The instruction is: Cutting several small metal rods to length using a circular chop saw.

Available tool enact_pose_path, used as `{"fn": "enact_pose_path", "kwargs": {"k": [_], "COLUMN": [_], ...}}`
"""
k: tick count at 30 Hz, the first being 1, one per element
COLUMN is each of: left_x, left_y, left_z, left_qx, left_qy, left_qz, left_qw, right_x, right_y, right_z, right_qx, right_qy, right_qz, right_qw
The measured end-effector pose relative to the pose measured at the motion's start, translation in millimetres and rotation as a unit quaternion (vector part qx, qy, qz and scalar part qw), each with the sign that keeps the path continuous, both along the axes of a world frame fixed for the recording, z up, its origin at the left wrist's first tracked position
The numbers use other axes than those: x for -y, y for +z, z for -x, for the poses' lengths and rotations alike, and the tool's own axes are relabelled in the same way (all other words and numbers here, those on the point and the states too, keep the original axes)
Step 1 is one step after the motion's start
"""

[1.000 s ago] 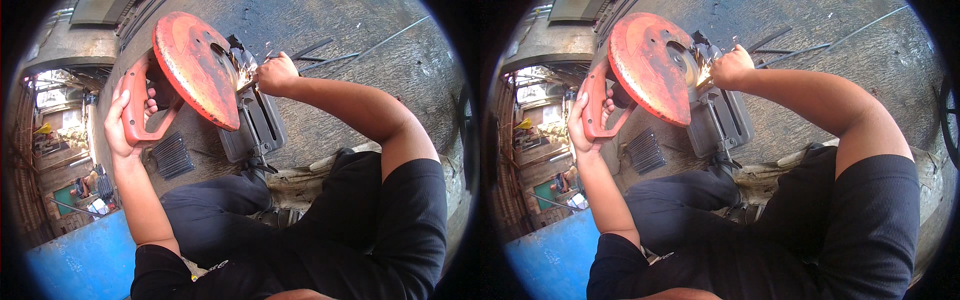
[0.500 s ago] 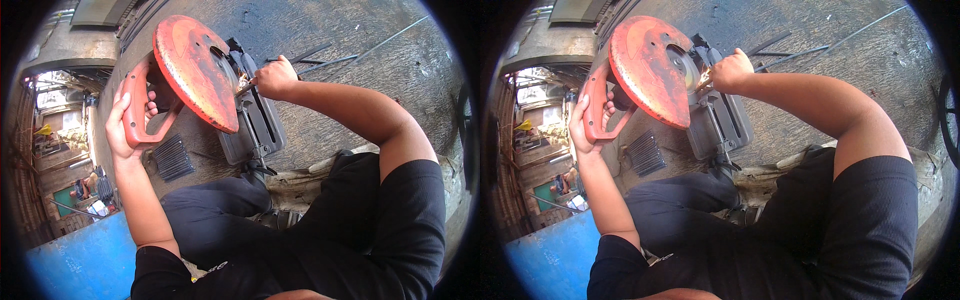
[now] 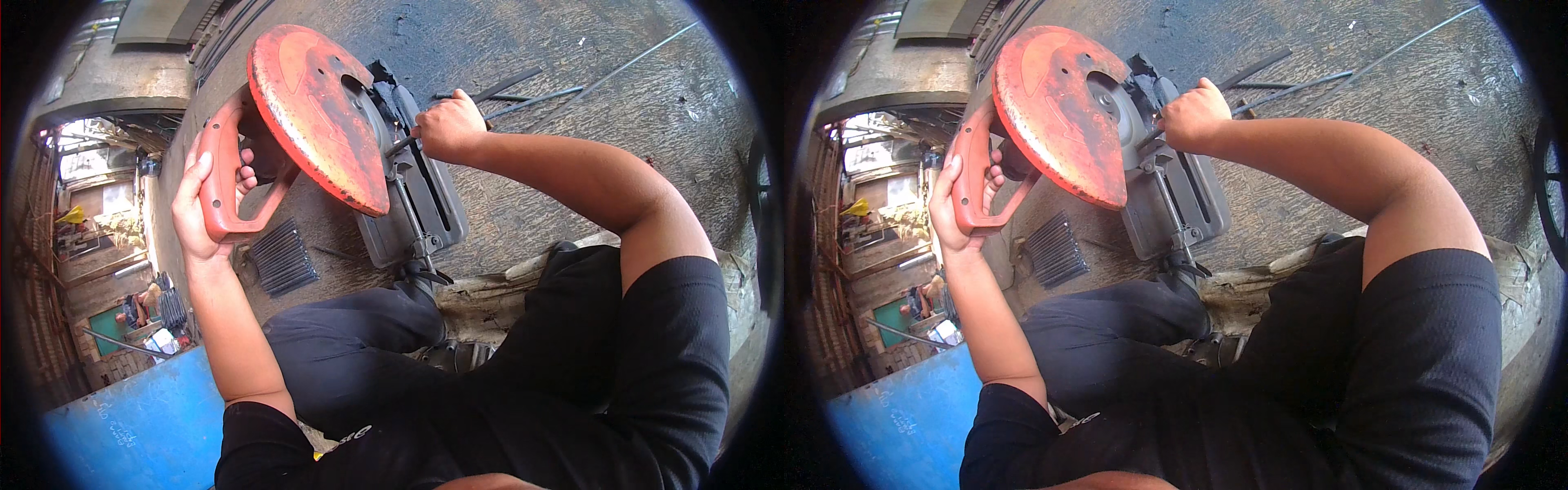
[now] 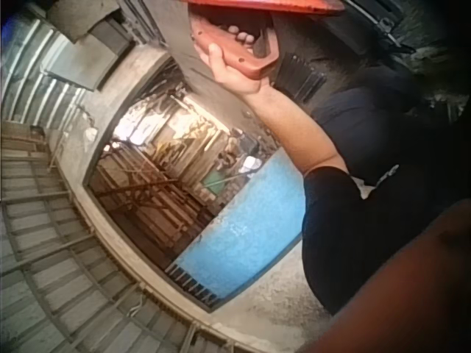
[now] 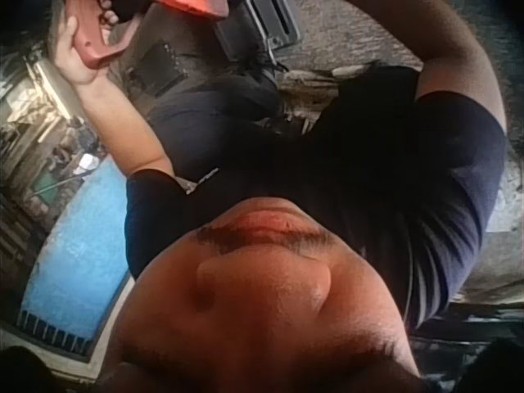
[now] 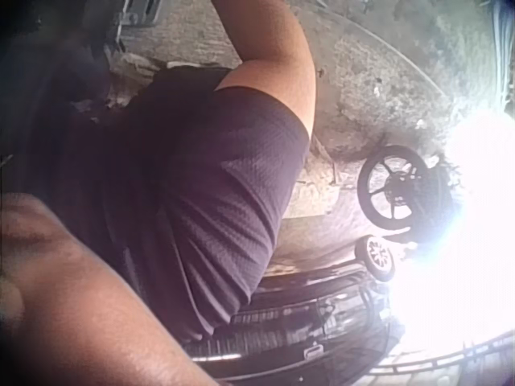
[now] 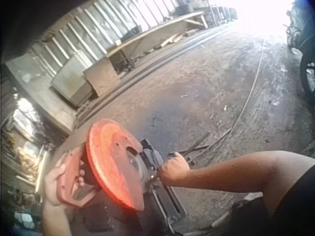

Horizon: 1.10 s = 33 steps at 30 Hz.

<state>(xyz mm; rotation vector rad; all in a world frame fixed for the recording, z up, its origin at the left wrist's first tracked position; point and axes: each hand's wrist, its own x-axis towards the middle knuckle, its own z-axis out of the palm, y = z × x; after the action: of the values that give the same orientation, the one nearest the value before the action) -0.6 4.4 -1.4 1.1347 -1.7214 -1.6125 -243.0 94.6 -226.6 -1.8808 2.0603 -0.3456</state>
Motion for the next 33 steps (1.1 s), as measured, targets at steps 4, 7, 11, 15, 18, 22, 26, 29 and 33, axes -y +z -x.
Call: {"fn": "enact_pose_path", "kwargs": {"k": [4, 7, 11, 15, 18, 22, 26, 29, 33], "left_x": [0.7, 0.4, 1.0, 1.2, 0.6, 2.3, 3.1, 3.4, 3.9], "left_y": [-0.7, -0.1, -0.1, -0.4, -0.9, -0.4, -1.6, -1.8, -2.3], "left_z": [0.2, -0.4, -1.2, -1.5, -1.0, -3.8, -4.1, -5.2, -5.8], "left_qx": [0.002, 0.001, 0.004, 0.006, 0.003, -0.032, -0.033, -0.034, -0.034], "left_qy": [-0.008, -0.006, -0.007, -0.005, -0.001, -0.021, -0.02, -0.023, -0.031], "left_qz": [0.001, 0.001, -0.002, 0.0, -0.003, -0.021, -0.021, -0.024, -0.024], "left_qw": [1.0, 1.0, 1.0, 1.0, 1.0, 0.999, 0.999, 0.999, 0.999], "right_x": [0.4, 0.9, 0.8, 0.6, 1.3, 1.9, 3.4, 5.0, 4.1], "right_y": [-16.0, -14.0, -16.2, -17.3, -17.5, -16.4, -22.7, -25.3, -29.3], "right_z": [-0.2, -0.8, -0.8, -0.3, 0.3, 0.0, 0.8, 2.0, 4.7], "right_qx": [0.012, -0.007, 0.0, 0.011, 0.012, 0.011, 0.01, 0.013, 0.039], "right_qy": [-0.018, -0.011, -0.018, -0.017, -0.017, -0.017, -0.023, -0.022, -0.017], "right_qz": [0.04, 0.045, 0.056, 0.066, 0.062, 0.059, 0.073, 0.071, 0.069], "right_qw": [0.999, 0.999, 0.998, 0.998, 0.998, 0.998, 0.997, 0.997, 0.997]}}
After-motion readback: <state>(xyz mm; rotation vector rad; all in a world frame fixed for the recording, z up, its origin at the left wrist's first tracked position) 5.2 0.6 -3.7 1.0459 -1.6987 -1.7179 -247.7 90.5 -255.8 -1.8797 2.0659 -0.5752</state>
